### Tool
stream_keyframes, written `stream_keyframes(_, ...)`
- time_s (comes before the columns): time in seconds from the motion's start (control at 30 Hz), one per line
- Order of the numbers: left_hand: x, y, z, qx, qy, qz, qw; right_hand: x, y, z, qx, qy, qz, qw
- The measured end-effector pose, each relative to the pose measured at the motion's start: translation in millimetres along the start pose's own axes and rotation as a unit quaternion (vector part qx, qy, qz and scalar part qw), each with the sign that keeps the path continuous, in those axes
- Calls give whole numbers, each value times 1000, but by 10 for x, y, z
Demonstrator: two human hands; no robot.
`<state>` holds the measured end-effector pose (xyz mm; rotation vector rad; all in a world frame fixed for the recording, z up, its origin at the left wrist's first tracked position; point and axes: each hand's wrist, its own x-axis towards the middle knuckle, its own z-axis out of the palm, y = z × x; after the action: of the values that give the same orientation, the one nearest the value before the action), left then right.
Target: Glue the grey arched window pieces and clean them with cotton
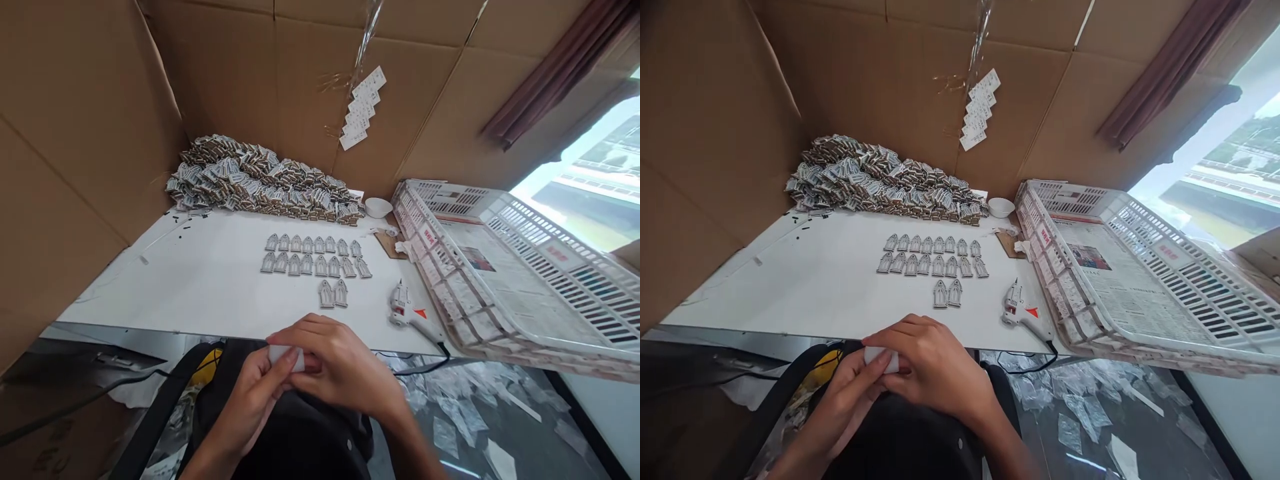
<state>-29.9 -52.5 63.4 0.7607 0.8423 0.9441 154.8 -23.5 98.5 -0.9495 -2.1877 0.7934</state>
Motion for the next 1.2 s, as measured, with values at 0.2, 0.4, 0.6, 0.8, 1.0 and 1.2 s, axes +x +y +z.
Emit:
stream_keyframes(0.2,44,-61,2,-18,-12,4,1000,-11,31,22,-6,-11,16,1000)
stream_keyframes(0.4,57,-127,-42,-48,-4,2,999,-21,19,26,-10,-14,26,1000)
stream_keyframes(0.6,57,-167,-95,-65,-10,-28,997,-37,11,4,-19,-30,30,999)
stream_keyframes(0.8,56,-128,-29,-69,28,-49,996,-35,78,-37,-14,-37,40,998)
stream_keyframes(1.0,159,-179,-89,-32,56,-42,997,-81,145,-249,40,-2,102,994)
stream_keyframes(1.2,179,-176,-125,-32,59,-40,997,-32,233,-260,87,-22,97,991)
